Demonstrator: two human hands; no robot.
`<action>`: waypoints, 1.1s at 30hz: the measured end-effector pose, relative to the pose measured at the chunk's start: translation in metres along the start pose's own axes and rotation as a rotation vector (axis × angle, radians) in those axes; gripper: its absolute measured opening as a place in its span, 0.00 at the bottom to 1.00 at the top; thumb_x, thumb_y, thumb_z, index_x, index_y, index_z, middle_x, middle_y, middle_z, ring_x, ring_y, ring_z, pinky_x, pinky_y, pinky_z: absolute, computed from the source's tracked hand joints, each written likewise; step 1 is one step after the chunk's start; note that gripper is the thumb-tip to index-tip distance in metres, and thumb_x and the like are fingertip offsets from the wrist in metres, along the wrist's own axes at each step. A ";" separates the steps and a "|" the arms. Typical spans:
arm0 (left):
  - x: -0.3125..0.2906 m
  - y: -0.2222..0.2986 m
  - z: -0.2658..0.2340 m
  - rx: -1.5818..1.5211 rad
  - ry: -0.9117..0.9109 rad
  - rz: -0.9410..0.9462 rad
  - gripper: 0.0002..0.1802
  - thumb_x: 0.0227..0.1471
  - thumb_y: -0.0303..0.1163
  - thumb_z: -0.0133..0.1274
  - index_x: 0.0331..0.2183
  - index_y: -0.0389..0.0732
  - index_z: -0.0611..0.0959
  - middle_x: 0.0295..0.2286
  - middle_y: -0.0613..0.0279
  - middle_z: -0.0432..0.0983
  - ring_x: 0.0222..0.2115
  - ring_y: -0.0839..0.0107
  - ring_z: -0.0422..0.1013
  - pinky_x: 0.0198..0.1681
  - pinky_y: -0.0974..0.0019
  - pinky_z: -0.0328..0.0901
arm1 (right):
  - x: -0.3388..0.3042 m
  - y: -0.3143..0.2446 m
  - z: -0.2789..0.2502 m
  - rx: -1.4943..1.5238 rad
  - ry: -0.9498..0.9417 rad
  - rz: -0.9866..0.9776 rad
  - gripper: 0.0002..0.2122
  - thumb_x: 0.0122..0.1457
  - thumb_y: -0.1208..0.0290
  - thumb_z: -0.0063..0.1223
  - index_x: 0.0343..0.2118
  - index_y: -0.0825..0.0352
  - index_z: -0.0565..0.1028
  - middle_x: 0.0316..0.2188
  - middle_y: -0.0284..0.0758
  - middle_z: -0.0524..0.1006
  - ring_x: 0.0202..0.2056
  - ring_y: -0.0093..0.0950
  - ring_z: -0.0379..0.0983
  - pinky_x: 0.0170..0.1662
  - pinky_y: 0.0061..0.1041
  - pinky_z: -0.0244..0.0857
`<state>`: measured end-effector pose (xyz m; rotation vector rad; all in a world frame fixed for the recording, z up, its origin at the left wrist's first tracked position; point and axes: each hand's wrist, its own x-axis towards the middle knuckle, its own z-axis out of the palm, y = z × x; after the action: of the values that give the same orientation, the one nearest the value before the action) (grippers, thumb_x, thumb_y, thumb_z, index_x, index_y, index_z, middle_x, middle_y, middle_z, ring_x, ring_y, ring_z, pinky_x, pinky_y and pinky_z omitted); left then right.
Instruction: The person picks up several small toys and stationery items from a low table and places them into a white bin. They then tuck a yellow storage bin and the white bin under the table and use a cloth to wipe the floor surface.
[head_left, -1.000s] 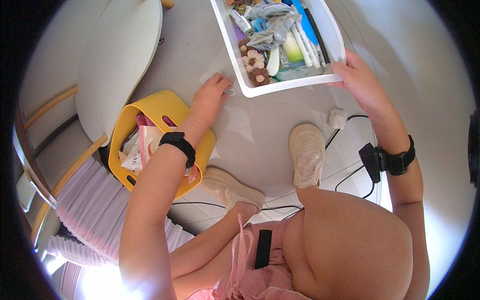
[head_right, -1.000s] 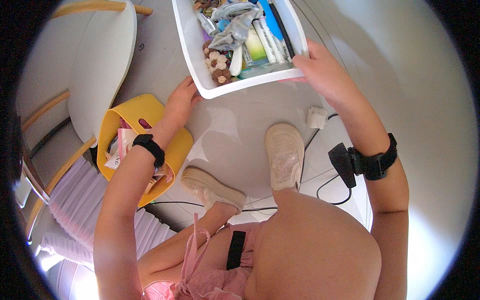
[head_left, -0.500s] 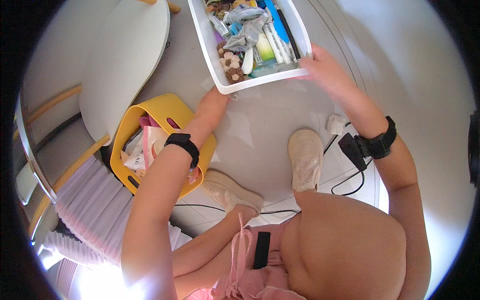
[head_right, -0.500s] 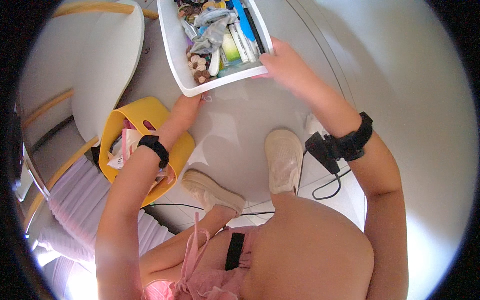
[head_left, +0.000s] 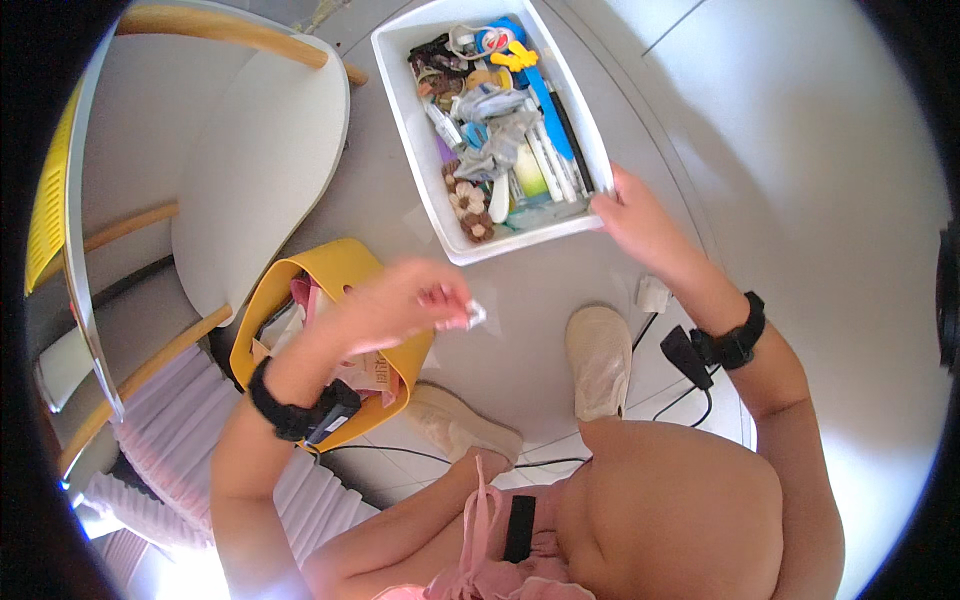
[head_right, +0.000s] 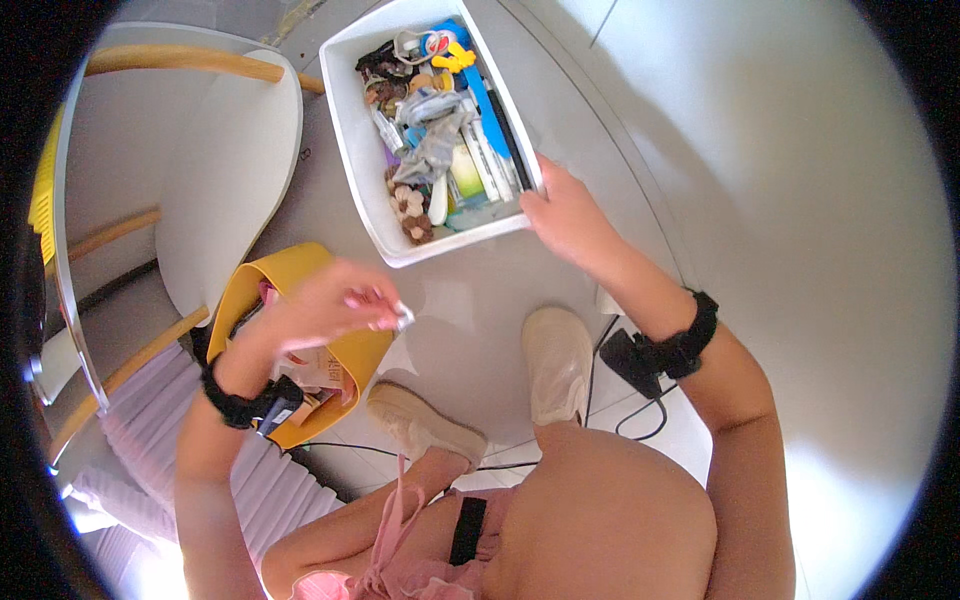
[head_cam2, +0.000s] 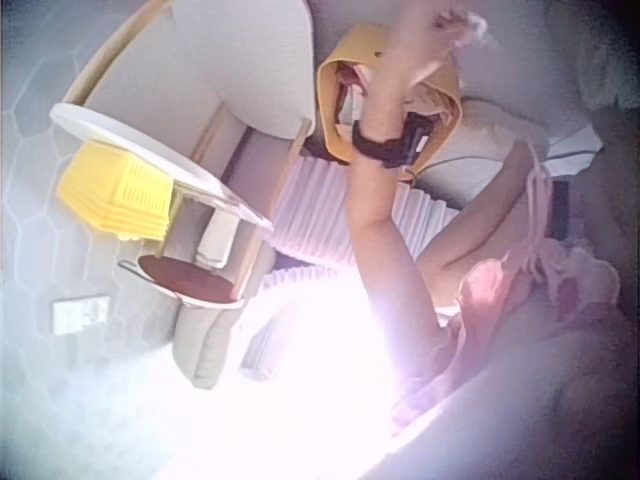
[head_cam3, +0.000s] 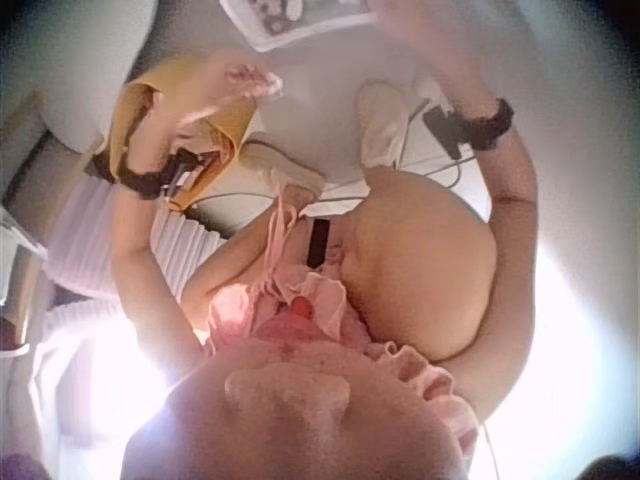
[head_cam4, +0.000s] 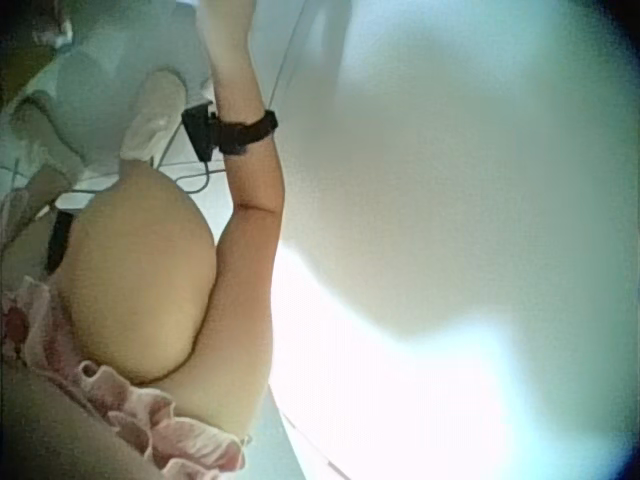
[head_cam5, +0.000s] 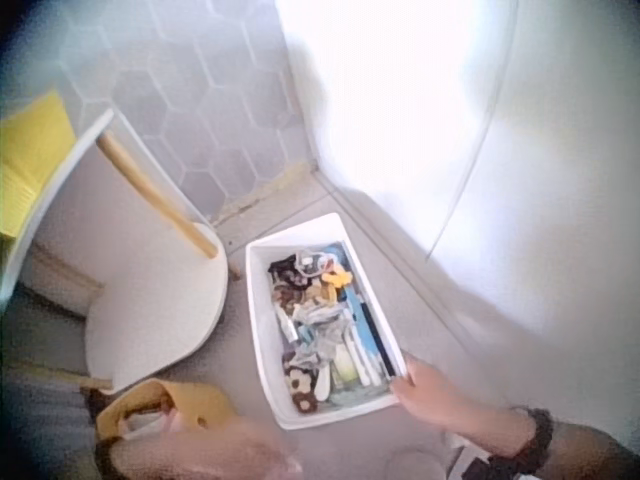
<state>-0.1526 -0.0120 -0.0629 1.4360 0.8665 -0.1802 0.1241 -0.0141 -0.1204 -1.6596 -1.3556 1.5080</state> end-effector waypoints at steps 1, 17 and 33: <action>0.002 0.013 -0.016 -0.141 0.158 -0.055 0.05 0.46 0.26 0.52 0.29 0.37 0.78 0.23 0.66 0.74 0.24 0.80 0.68 0.30 0.75 0.63 | 0.000 -0.002 0.000 -0.039 -0.016 0.009 0.20 0.47 0.77 0.38 0.47 0.71 0.64 0.26 0.45 0.73 0.26 0.29 0.72 0.31 0.27 0.65; 0.124 0.010 -0.156 0.265 0.652 0.000 0.05 0.40 0.23 0.54 0.25 0.34 0.78 0.19 0.61 0.73 0.19 0.75 0.69 0.25 0.72 0.65 | 0.017 -0.015 -0.025 -0.096 -0.267 0.033 0.22 0.46 0.79 0.35 0.48 0.70 0.63 0.23 0.42 0.71 0.21 0.25 0.65 0.28 0.24 0.60; -0.106 0.008 -0.104 0.124 1.115 -0.247 0.04 0.48 0.25 0.48 0.29 0.35 0.73 0.21 0.66 0.69 0.22 0.82 0.63 0.24 0.77 0.59 | 0.044 -0.039 -0.066 0.064 -0.504 0.252 0.15 0.50 0.78 0.38 0.42 0.73 0.65 0.31 0.31 0.70 0.30 0.19 0.65 0.34 0.19 0.63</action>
<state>-0.2641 0.0436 0.0193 1.5062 1.9622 0.4443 0.1678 0.0554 -0.0888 -1.5106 -1.3531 2.2037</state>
